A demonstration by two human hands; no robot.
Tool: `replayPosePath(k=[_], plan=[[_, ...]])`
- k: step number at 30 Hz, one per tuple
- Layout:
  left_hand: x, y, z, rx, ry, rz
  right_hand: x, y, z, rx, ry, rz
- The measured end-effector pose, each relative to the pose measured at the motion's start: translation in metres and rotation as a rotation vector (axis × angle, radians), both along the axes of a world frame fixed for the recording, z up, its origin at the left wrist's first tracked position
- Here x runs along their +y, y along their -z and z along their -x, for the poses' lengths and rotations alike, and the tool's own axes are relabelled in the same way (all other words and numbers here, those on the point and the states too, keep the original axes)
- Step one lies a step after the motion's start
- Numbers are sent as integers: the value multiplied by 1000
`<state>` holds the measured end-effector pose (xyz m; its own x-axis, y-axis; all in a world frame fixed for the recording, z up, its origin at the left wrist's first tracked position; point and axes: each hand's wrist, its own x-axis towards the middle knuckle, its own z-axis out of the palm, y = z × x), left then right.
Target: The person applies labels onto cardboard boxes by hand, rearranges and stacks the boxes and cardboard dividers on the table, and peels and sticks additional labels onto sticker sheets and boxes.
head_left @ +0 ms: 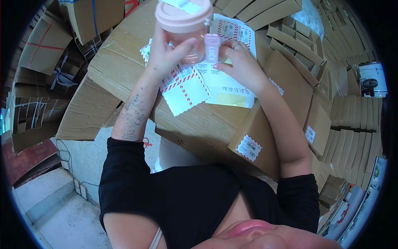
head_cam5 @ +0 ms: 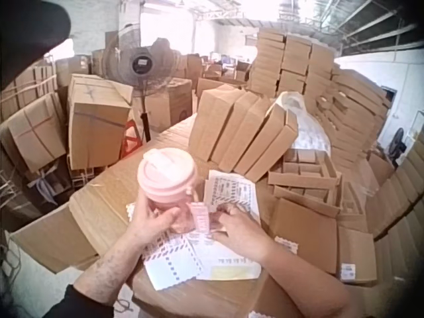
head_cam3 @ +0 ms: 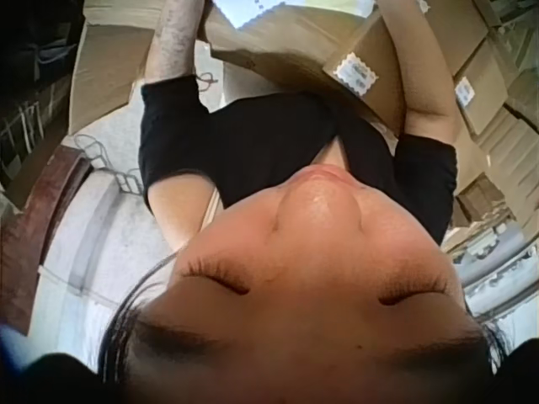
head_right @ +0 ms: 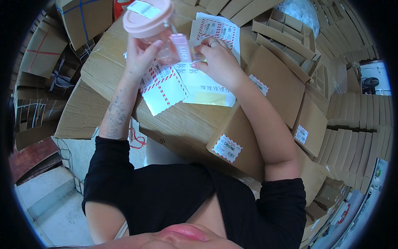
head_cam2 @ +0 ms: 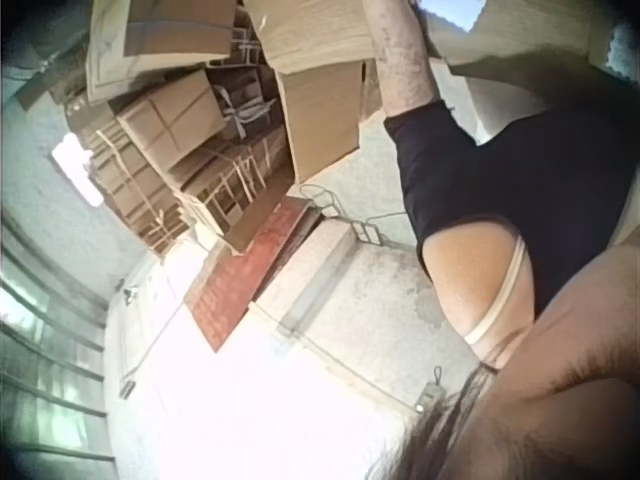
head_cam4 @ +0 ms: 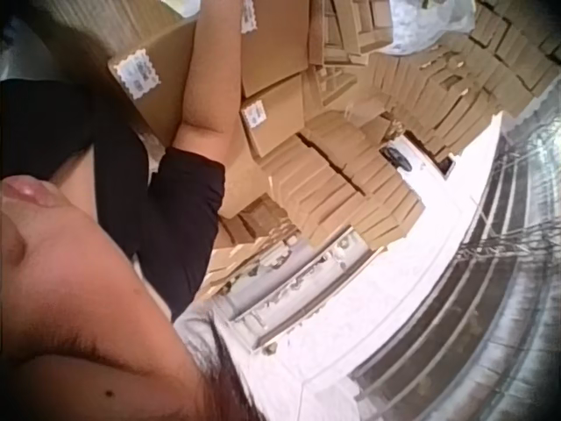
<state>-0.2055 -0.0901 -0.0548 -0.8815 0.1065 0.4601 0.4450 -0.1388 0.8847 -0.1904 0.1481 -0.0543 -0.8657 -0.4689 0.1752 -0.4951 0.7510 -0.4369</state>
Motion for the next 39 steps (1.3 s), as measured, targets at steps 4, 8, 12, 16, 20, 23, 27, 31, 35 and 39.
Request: replayPosePath(k=[4,8,12,16,20,23,27,31,35,39], plan=[[-10,-5,3,77,-147,-104,1,1,-5,37,16,-12],[-20,-6,8,132,-285,-106,1,3,-5,47,26,2],[-24,-14,10,283,-331,90,1,1,-5,50,26,10],[-29,-19,3,95,-227,-84,1,3,-4,9,31,-9],[-42,-20,-18,-47,-222,168,3,-5,-9,83,61,-100],[-27,-25,-41,-45,-341,-52,1,-11,-12,65,32,-144],[7,-16,-117,-132,-102,-468,-4,-24,-16,0,62,-256],[42,-9,-165,-1005,520,-849,-9,-27,-20,34,86,-250],[65,-3,-160,-1073,500,-901,-7,-28,-10,-21,49,8],[72,7,-143,-1048,499,-1135,-8,-31,-6,-85,115,376]])
